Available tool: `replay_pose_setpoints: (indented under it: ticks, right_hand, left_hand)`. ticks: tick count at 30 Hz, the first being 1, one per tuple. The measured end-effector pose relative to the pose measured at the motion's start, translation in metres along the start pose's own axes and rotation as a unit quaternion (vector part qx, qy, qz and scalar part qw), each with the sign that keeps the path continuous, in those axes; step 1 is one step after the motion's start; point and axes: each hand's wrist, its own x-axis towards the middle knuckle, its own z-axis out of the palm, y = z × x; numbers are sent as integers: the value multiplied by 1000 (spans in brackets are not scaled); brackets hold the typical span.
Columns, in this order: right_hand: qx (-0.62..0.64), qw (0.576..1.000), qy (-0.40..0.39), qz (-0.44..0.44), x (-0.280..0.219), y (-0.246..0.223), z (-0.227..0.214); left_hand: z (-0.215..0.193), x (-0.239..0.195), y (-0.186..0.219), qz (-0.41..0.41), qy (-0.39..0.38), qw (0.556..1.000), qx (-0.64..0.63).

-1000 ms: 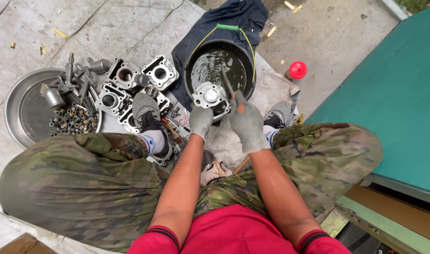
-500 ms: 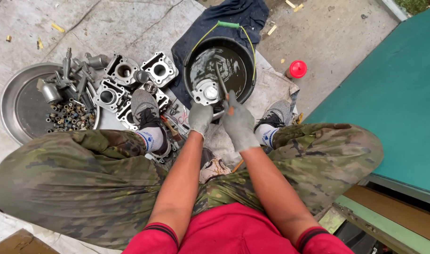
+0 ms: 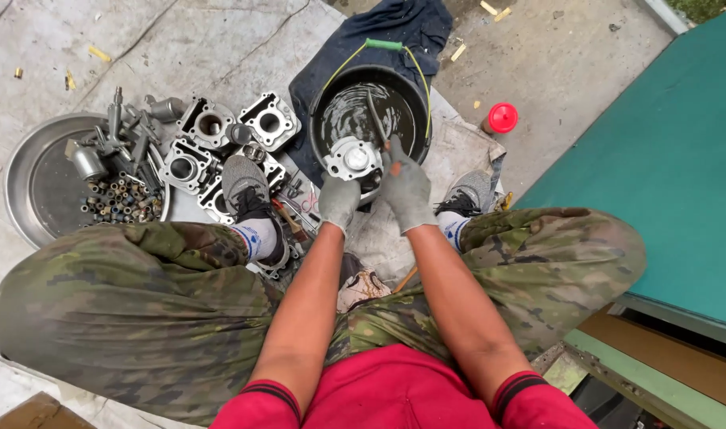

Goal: The person is using a small metal tool to scrape off old gasket material or dirt from a motorcycle engine component while sitting on the floor.

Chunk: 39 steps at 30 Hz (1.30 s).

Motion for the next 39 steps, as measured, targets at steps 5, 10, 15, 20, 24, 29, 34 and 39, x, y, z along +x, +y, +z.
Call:
replay_pose_setpoints:
  ticks: [5,10,15,20,24,29,34,39]
  right_hand:
    - [-29,999,0,24,-46,-11,-41]
    - [-40,999,-19,5,-41,-4,-6]
    - [-21,999,7,37,39,29,13]
    - [-35,998,-3,54,81,88,66]
    - [-29,998,-28,57,66,83,78]
    - [1,997,-46,66,88,104,104]
    - [28,995,-54,75,87,105,103]
    - [37,995,-63,68,82,101,104]
  left_hand:
    - [27,15,-34,99,21,991,92]
    - [53,11,-46,138,28,978,151]
    - [-2,-3,-1,-125,-36,985,-109]
    - [-5,0,-1,-97,-47,992,-71]
    - [1,4,-8,92,-4,990,109]
    - [20,5,-26,157,94,973,143]
    - [21,0,-28,216,151,942,206]
    - [18,0,-25,173,136,961,169]
